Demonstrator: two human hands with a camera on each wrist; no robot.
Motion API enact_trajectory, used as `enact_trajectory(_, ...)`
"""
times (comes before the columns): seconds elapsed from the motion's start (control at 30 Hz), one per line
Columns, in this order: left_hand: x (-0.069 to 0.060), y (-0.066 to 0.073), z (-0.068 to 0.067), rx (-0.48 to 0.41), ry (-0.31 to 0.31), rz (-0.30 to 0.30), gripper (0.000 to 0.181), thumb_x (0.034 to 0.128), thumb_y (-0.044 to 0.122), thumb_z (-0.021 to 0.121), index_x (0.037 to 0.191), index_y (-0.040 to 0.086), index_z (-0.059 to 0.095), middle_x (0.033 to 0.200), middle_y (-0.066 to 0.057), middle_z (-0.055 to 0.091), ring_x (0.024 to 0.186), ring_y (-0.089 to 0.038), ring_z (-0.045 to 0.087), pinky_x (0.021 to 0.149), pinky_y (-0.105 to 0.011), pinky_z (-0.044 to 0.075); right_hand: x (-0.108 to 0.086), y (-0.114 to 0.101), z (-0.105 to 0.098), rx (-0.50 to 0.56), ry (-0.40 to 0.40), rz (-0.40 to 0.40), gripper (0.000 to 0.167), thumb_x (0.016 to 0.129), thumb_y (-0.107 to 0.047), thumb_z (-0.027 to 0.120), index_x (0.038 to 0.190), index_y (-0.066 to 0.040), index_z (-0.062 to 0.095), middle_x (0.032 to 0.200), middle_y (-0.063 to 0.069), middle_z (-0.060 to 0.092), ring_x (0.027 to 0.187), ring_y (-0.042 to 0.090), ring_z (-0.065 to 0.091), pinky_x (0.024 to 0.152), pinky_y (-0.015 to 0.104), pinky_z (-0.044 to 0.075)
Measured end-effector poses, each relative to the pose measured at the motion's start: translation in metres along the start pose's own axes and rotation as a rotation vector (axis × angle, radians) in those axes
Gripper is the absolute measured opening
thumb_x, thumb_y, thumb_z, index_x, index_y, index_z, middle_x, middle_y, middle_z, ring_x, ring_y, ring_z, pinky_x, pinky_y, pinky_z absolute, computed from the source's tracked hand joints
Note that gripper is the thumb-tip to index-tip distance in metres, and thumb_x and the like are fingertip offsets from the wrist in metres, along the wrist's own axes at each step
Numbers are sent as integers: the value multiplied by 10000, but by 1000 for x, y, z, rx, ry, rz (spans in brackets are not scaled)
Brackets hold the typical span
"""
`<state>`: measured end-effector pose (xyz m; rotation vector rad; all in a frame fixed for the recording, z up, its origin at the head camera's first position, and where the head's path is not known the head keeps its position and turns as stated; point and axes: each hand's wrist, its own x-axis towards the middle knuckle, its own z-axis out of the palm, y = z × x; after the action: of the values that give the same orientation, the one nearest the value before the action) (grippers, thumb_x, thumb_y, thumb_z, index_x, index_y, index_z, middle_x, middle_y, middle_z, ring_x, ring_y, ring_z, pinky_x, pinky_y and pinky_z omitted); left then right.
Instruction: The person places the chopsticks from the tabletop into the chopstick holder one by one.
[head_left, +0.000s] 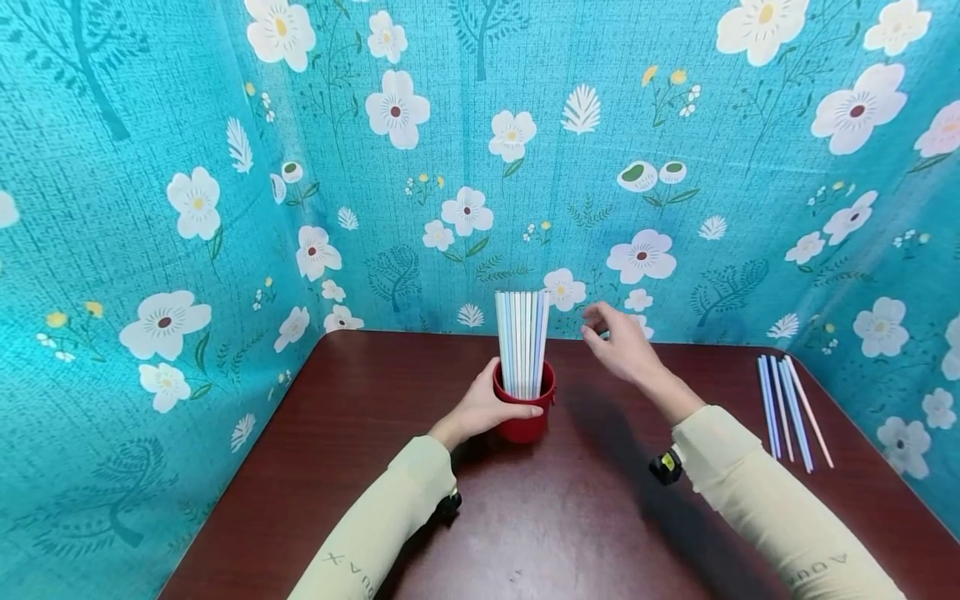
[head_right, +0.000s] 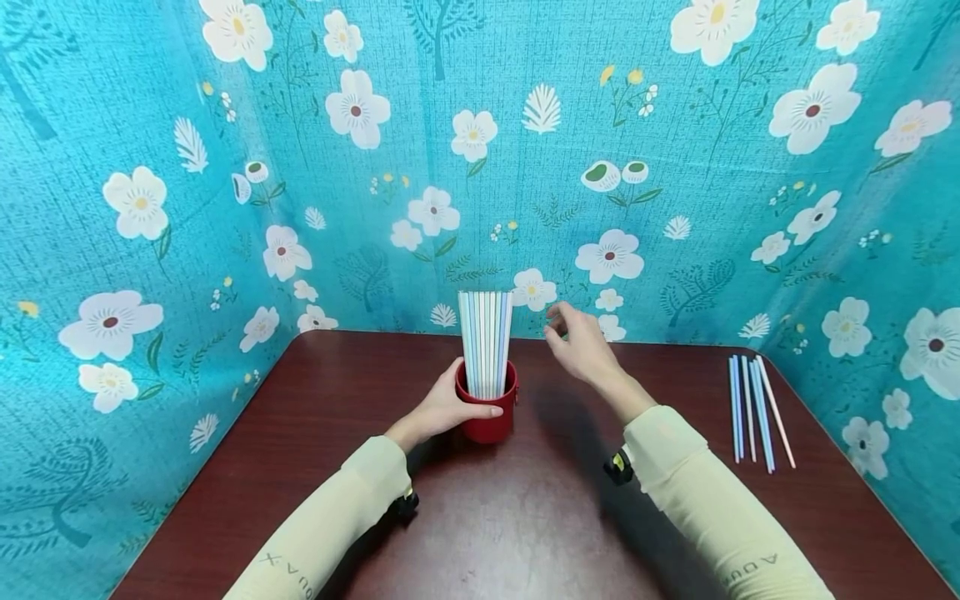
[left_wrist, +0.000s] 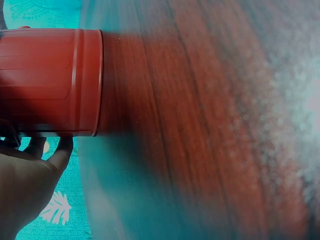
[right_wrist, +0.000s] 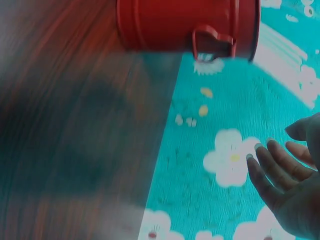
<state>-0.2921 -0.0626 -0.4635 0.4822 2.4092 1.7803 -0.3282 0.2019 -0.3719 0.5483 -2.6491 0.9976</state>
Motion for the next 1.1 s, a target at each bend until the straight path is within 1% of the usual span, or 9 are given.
enact_trajectory(0.07,0,0,0,0,0,0,837,736,400,917,1411,344,425,1345,106,573,1228,-158,546,930,-431,573,-1,8,-8,-34,5,6,267,1042,-155,553,1261,-5,589,1089,175,695,961,309,678,856,519,563)
enact_trajectory(0.27,1,2,-2,1,2,14,828,741,388,917,1408,344,427,1345,103,572,1227,-162,548,922,-432,577,-5,38,-34,-141,50,13,263,1035,-113,520,1246,28,591,1097,219,685,978,358,657,822,545,531)
enact_trajectory(0.4,1,2,-2,8,8,6,840,739,396,917,1415,345,422,1351,102,568,1232,-163,543,916,-430,580,-12,68,-51,-237,73,38,269,1011,-113,520,1228,29,591,1086,231,674,981,390,642,795,581,514)
enact_trajectory(0.5,0,1,-1,5,9,0,849,738,395,917,1422,346,417,1359,101,565,1241,-167,537,910,-432,584,-20,96,-61,-287,71,78,282,988,-111,529,1221,37,585,1100,259,656,990,425,629,799,617,503)
enact_trajectory(0.6,-1,0,0,-2,5,2,845,740,391,916,1422,344,419,1358,99,567,1240,-170,540,914,-433,583,-29,121,-69,-326,52,124,296,973,-112,533,1210,60,575,1132,293,620,1021,464,601,818,645,486)
enact_trajectory(0.7,-1,-1,1,-4,5,4,834,740,393,915,1413,341,424,1348,101,572,1230,-167,547,920,-432,579,-38,141,-76,-362,32,171,307,957,-111,553,1192,86,567,1180,332,553,1064,510,551,845,672,457)
enact_trajectory(0.87,-1,1,0,0,7,-1,832,740,392,915,1410,342,425,1346,102,573,1227,-164,548,920,-435,578,-51,163,-87,-412,7,234,336,939,-108,578,1163,140,549,1196,396,457,1084,585,480,859,710,418)
enact_trajectory(1.0,-1,1,0,2,8,-3,832,743,395,913,1413,342,423,1350,99,572,1231,-166,546,917,-432,580,-61,181,-93,-456,-38,292,371,926,-126,604,1147,164,531,1150,423,445,1039,613,476,828,717,426)
enact_trajectory(1.1,-1,1,1,2,6,-2,830,747,391,912,1415,341,422,1352,97,570,1235,-170,544,912,-430,583,-70,191,-97,-491,-79,329,430,909,-128,633,1164,197,514,1128,451,443,1018,629,477,846,721,423)
